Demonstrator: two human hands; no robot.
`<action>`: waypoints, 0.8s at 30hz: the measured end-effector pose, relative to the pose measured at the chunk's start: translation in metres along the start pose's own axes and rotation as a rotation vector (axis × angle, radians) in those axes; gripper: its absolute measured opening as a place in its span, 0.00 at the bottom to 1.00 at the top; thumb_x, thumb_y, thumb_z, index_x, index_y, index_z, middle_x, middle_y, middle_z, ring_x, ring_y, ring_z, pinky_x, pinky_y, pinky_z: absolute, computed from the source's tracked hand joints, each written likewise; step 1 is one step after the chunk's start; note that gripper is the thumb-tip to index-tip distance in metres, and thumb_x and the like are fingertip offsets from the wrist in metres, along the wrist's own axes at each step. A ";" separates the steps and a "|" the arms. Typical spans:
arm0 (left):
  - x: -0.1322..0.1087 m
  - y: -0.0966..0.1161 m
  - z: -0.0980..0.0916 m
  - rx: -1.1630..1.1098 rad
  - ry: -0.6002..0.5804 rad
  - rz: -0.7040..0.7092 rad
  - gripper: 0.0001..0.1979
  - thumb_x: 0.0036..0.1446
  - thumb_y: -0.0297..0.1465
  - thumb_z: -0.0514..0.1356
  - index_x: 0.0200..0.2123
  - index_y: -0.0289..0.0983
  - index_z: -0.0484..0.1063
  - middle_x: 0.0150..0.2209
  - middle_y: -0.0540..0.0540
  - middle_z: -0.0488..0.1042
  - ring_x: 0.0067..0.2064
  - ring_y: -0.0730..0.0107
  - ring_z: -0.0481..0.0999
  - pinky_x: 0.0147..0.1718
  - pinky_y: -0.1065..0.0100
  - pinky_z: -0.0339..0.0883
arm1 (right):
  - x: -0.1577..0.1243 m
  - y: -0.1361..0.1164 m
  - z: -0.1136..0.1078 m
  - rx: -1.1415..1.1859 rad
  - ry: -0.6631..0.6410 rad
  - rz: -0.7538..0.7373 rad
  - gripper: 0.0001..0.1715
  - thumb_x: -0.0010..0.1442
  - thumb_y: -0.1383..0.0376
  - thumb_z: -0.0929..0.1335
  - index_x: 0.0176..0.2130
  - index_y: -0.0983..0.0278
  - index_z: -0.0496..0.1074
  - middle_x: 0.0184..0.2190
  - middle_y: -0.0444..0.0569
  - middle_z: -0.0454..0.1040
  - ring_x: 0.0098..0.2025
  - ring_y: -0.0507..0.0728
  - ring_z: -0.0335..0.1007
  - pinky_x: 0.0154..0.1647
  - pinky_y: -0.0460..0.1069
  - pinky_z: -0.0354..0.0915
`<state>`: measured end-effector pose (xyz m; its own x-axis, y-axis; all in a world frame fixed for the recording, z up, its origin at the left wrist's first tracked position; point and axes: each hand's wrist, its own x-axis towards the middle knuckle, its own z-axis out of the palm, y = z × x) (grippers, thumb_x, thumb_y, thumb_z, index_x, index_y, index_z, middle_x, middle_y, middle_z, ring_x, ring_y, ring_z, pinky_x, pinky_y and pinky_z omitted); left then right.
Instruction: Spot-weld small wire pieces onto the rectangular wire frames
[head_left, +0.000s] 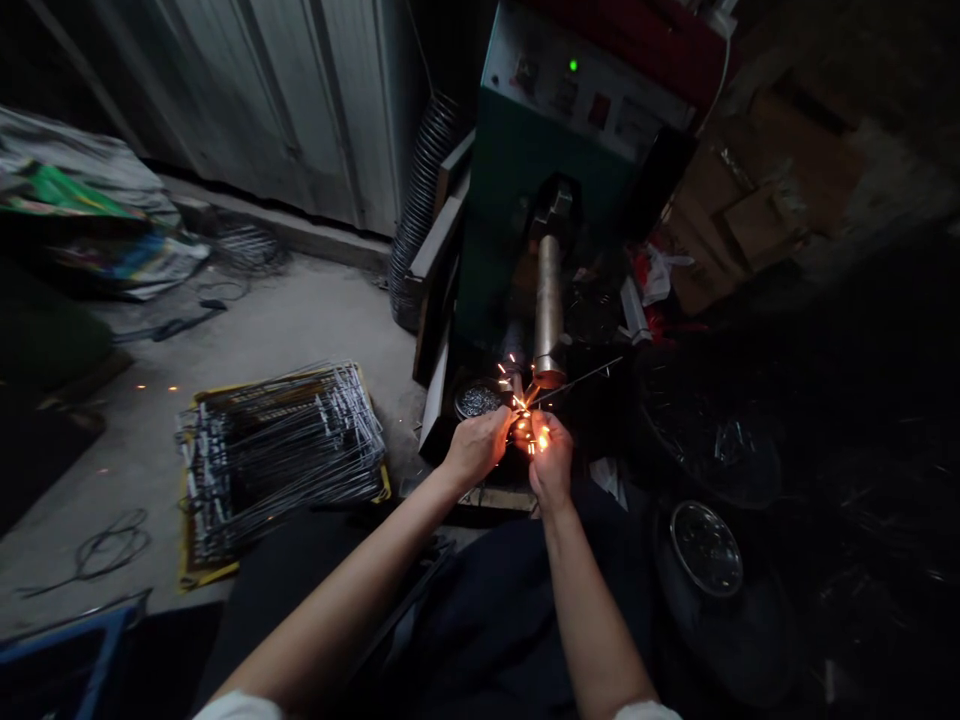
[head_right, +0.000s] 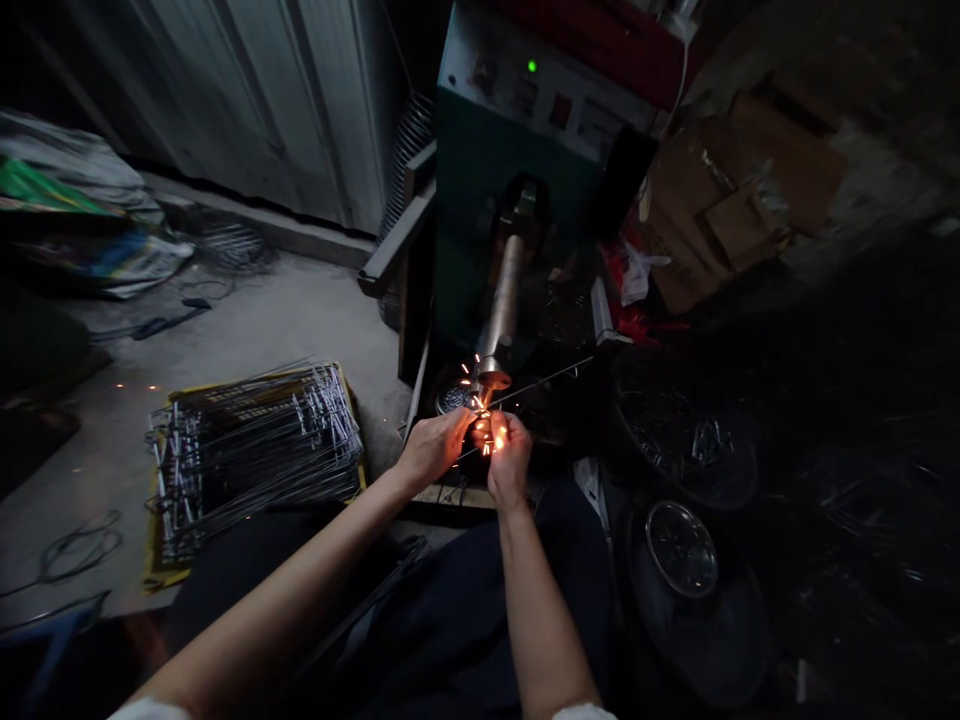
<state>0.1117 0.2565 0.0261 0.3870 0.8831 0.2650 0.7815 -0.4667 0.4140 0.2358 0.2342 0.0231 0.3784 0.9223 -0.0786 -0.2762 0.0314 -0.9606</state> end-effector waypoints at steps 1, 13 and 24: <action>0.000 0.000 -0.001 0.001 -0.007 0.006 0.10 0.69 0.29 0.51 0.38 0.33 0.71 0.31 0.49 0.74 0.31 0.70 0.75 0.32 0.66 0.70 | -0.001 -0.001 -0.001 0.003 0.002 0.017 0.22 0.54 0.48 0.73 0.34 0.65 0.72 0.25 0.43 0.74 0.23 0.50 0.69 0.25 0.44 0.67; -0.050 -0.029 -0.019 0.043 -0.066 0.131 0.11 0.63 0.21 0.49 0.38 0.34 0.70 0.31 0.44 0.76 0.34 0.62 0.76 0.30 0.66 0.66 | -0.089 0.057 -0.066 -0.500 -0.366 0.233 0.21 0.57 0.48 0.68 0.32 0.64 0.72 0.23 0.42 0.69 0.22 0.51 0.63 0.23 0.45 0.60; -0.175 -0.148 -0.124 0.144 0.089 -0.361 0.08 0.60 0.28 0.53 0.36 0.36 0.72 0.30 0.46 0.75 0.32 0.64 0.75 0.31 0.68 0.64 | -0.126 0.056 -0.078 -1.129 -0.945 0.069 0.10 0.63 0.63 0.66 0.43 0.61 0.75 0.42 0.50 0.79 0.46 0.60 0.74 0.47 0.50 0.64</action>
<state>-0.1323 0.1652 0.0262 0.0360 0.9788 0.2017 0.9225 -0.1101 0.3699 0.2418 0.0897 -0.0415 -0.4336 0.8265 -0.3590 0.7185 0.0767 -0.6912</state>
